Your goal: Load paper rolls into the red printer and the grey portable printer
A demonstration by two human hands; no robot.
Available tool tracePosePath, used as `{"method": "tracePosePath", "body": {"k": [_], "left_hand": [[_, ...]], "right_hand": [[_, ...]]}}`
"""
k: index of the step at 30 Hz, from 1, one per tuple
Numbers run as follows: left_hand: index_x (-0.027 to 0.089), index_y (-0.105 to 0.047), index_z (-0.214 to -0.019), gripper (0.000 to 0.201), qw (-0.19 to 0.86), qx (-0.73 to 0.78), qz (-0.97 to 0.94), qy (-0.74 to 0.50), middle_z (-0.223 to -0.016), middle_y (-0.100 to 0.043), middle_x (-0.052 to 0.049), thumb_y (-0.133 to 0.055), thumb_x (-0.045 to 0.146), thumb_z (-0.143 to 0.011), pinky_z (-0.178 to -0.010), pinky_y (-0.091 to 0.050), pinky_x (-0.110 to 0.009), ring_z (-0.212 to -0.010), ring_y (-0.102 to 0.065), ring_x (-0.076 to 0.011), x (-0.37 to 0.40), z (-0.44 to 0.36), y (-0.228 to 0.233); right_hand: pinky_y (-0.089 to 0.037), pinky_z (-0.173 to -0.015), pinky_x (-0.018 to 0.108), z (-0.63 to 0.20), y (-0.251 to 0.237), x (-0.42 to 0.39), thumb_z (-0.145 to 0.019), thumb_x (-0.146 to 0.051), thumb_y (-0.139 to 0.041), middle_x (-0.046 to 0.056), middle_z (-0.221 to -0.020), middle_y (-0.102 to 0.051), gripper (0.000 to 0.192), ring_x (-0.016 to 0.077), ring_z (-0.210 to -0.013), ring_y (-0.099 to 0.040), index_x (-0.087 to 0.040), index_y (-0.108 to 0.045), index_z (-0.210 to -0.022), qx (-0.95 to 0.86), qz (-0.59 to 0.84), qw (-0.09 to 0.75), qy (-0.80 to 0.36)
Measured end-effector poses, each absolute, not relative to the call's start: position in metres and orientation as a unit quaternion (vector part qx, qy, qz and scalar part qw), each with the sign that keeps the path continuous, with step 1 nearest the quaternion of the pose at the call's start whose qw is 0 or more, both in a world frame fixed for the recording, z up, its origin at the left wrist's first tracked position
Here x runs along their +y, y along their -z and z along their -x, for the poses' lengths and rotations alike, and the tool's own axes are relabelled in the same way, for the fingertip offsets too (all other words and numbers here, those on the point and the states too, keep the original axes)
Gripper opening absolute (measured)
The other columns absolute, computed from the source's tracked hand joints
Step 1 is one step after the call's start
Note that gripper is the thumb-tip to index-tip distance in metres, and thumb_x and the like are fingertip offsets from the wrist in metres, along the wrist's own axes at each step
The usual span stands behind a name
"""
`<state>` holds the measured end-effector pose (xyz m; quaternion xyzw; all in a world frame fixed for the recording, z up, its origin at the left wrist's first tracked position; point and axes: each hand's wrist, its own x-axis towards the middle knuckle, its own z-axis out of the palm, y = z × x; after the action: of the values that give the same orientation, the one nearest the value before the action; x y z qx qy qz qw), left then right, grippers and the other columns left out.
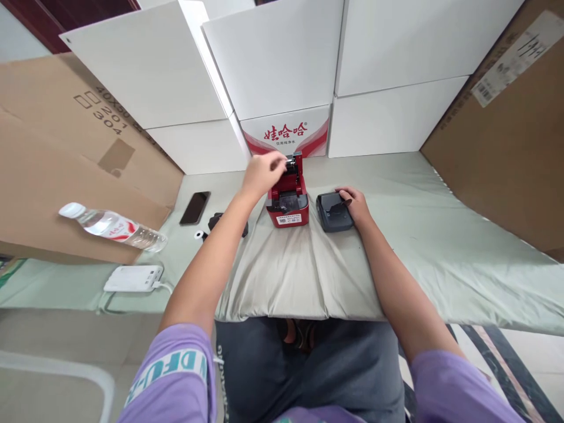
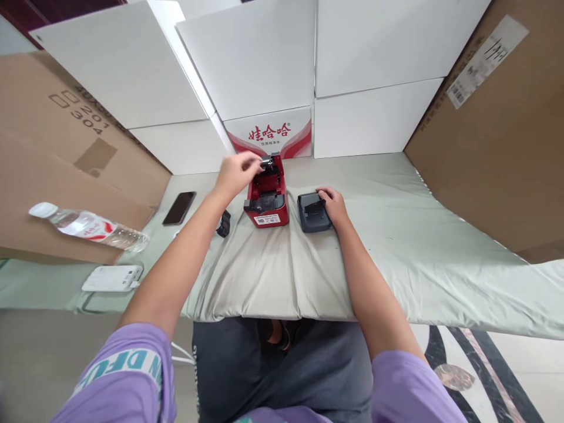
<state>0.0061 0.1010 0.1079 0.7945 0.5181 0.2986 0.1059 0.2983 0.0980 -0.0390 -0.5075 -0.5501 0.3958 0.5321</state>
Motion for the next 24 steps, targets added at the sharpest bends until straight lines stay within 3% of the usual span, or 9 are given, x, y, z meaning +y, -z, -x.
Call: {"method": "tracePosePath", "body": {"k": [2,5,13,16,20,24], "left_hand": [[0.019,-0.073,-0.124,0.038,0.045,0.536,-0.769,-0.344,-0.125,-0.074,-0.009,-0.045,0.030,-0.100,-0.110,-0.045,-0.038,-0.120,-0.065,-0.0252,0.100,-0.005,-0.112],[0.017,-0.070,-0.129,0.042,0.013,0.551,-0.781,-0.294,-0.136,-0.070,-0.010,-0.042,0.028,-0.100,-0.114,-0.042,-0.041,-0.129,-0.060,-0.0272,0.103,-0.005,-0.111],[0.022,-0.074,-0.116,0.041,-0.008,0.552,-0.782,-0.290,-0.116,-0.076,-0.008,-0.041,0.017,-0.091,-0.103,-0.049,-0.040,-0.114,-0.065,-0.0267,0.065,-0.005,-0.094],[0.023,-0.076,-0.108,0.038,0.018,0.549,-0.781,-0.296,-0.112,-0.077,-0.007,-0.043,0.017,-0.091,-0.100,-0.050,-0.039,-0.110,-0.067,-0.0257,0.050,-0.003,-0.085],[0.023,-0.078,-0.095,0.029,0.118,0.598,-0.727,-0.316,-0.094,-0.080,-0.004,-0.051,0.015,-0.086,-0.086,-0.054,-0.035,-0.088,-0.072,-0.0230,0.061,0.001,-0.079],[0.020,-0.076,-0.103,0.028,0.192,0.616,-0.703,-0.300,-0.093,-0.079,-0.005,-0.058,0.012,-0.083,-0.078,-0.055,-0.034,-0.072,-0.072,-0.0207,0.102,-0.006,-0.082]], "right_hand": [[-0.050,-0.095,0.041,-0.299,0.040,0.099,-0.074,-0.051,-0.061,0.005,-0.095,-0.075,0.034,0.0247,-0.094,-0.066,-0.024,-0.074,-0.091,-0.553,0.503,0.532,-0.398],[-0.049,-0.098,0.042,-0.300,0.043,0.101,-0.075,-0.051,-0.061,0.005,-0.096,-0.075,0.036,0.0252,-0.097,-0.066,-0.023,-0.075,-0.092,-0.558,0.496,0.536,-0.394],[-0.048,-0.099,0.044,-0.302,0.044,0.101,-0.076,-0.051,-0.063,0.005,-0.096,-0.075,0.036,0.0252,-0.096,-0.066,-0.022,-0.075,-0.093,-0.556,0.492,0.539,-0.397],[-0.048,-0.099,0.044,-0.301,0.043,0.101,-0.075,-0.051,-0.063,0.005,-0.096,-0.075,0.037,0.0252,-0.096,-0.066,-0.022,-0.075,-0.093,-0.553,0.493,0.541,-0.397],[-0.047,-0.100,0.044,-0.301,0.042,0.101,-0.074,-0.052,-0.063,0.006,-0.096,-0.075,0.037,0.0253,-0.096,-0.066,-0.021,-0.075,-0.092,-0.551,0.494,0.541,-0.400],[-0.047,-0.101,0.044,-0.302,0.043,0.101,-0.075,-0.052,-0.063,0.006,-0.098,-0.075,0.037,0.0255,-0.098,-0.066,-0.022,-0.075,-0.092,-0.557,0.492,0.538,-0.398]]}}
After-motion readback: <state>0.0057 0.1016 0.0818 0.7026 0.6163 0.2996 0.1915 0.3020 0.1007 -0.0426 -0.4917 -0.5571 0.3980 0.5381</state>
